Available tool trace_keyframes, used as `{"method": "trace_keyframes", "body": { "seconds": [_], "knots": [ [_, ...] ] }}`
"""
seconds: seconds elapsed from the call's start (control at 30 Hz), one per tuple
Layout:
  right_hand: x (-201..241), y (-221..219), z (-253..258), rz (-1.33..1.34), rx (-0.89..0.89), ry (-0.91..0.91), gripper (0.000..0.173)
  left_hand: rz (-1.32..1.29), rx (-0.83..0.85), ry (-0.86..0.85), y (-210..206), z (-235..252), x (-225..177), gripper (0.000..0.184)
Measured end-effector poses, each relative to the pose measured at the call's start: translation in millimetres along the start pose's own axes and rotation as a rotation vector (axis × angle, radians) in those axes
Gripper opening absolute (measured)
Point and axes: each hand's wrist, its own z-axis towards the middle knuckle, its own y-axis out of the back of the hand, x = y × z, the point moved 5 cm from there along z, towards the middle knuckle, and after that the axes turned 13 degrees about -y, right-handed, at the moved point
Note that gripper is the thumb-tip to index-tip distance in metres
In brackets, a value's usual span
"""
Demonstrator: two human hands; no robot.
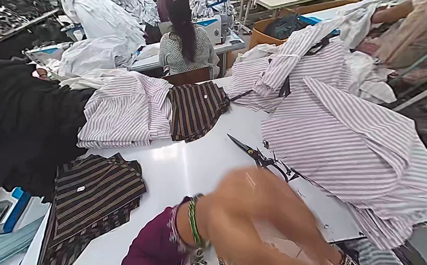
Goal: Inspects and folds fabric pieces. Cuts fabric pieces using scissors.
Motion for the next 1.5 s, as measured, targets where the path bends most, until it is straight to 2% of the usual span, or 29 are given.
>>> {"method": "trace_keyframes", "body": {
  "seconds": [0.03, 0.07, 0.1, 0.17, 0.23, 0.3, 0.37, 0.5, 0.57, 0.63, 0.7, 0.73, 0.83, 0.9, 0.93, 0.97, 1.03, 1.1, 1.13, 1.2, 1.27, 1.33, 1.4, 1.43, 1.5],
  "knots": [
    [0.9, 0.6, 1.6, 0.014, -0.027, 0.01, 0.047, 0.283, -0.059, 0.041, 18.7, -17.3, 42.3, 0.036],
    [1.3, 1.0, 2.3, 0.028, -0.043, 0.015, 0.049, 0.498, -0.113, 0.182, 43.7, -38.7, 91.8, 0.037],
    [1.5, 1.2, 2.3, 0.036, -0.048, 0.018, 0.05, 0.643, -0.145, 0.441, 72.7, -62.6, 140.8, 0.039],
    [1.3, 0.9, 1.0, 0.039, -0.049, 0.028, 0.052, 0.761, -0.174, 1.021, 131.3, -114.4, 212.7, 0.056],
    [1.0, 0.5, 2.0, 0.04, -0.046, 0.037, 0.051, 0.804, -0.125, 1.389, 168.7, -154.3, 244.5, 0.064],
    [-0.3, 1.5, 5.0, 0.06, -0.034, 0.029, 0.047, 0.765, -0.099, 1.517, 182.7, -174.9, 258.1, 0.047],
    [-2.4, 1.2, 7.4, 0.075, -0.039, 0.018, 0.044, 0.681, -0.164, 1.519, 181.8, -174.9, 262.5, 0.034],
    [-2.0, 1.1, 10.0, 0.09, -0.034, 0.003, 0.042, 0.532, -0.357, 1.539, 170.3, -162.9, 256.9, 0.041],
    [-0.5, 1.1, 9.8, 0.098, -0.019, 0.001, 0.042, 0.56, -0.218, 1.612, 169.7, -169.9, 257.4, 0.053],
    [-1.6, 1.4, 10.4, 0.098, -0.024, 0.003, 0.041, 0.633, -0.007, 1.641, 166.8, -173.0, 261.7, 0.044],
    [-1.5, 0.9, 10.9, 0.102, -0.041, 0.001, 0.04, 0.652, 0.021, 1.618, 165.8, -170.6, 263.1, 0.039],
    [-0.7, 1.3, 10.6, 0.103, -0.044, 0.0, 0.04, 0.637, -0.041, 1.6, 164.6, -170.6, 261.1, 0.038],
    [0.6, 3.2, 11.5, 0.115, -0.057, -0.002, 0.04, 0.496, -0.366, 1.467, 154.0, -157.4, 237.5, 0.034],
    [-1.9, 4.1, 11.5, 0.141, -0.074, -0.013, 0.04, 0.359, -0.508, 1.341, 131.7, -143.6, 197.1, 0.025],
    [-3.0, 4.2, 11.8, 0.157, -0.092, -0.013, 0.04, 0.293, -0.472, 1.323, 117.0, -140.1, 168.9, 0.025],
    [-4.3, 5.1, 12.7, 0.177, -0.102, -0.012, 0.04, 0.239, -0.338, 1.334, 101.0, -140.6, 138.2, 0.027],
    [-5.4, 9.7, 10.8, 0.224, -0.131, -0.02, 0.038, 0.123, 0.102, 1.38, 70.4, -156.7, 78.4, 0.035],
    [-2.4, 16.0, 9.6, 0.242, -0.222, -0.024, 0.036, 0.07, 0.474, 1.27, 55.2, -173.0, 37.3, 0.036],
    [1.3, 20.2, 7.8, 0.244, -0.265, -0.007, 0.036, 0.092, 0.566, 1.155, 51.5, -177.5, 24.7, 0.035],
    [21.6, 27.7, 7.9, 0.267, -0.299, 0.065, 0.035, 0.23, 0.628, 0.926, 52.1, -178.6, 16.9, 0.034],
    [58.9, 27.1, 14.9, 0.316, -0.249, 0.147, 0.033, 0.406, 0.68, 0.878, 55.7, -184.8, 28.7, 0.039],
    [96.5, 9.6, 24.6, 0.337, -0.053, 0.177, 0.032, 0.465, 0.831, 1.052, 51.9, -201.6, 37.7, 0.048],
    [123.1, -19.6, 34.3, 0.286, 0.281, 0.101, 0.032, 0.424, 0.948, 1.171, 43.2, -214.9, 26.5, 0.045],
    [132.5, -35.3, 35.7, 0.23, 0.452, 0.058, 0.034, 0.372, 0.936, 1.162, 42.8, -220.8, 16.3, 0.041],
    [148.1, -61.7, 27.7, 0.099, 0.672, 0.039, 0.037, 0.34, 0.762, 1.17, 60.1, -232.3, 0.2, 0.038]
  ]
}}
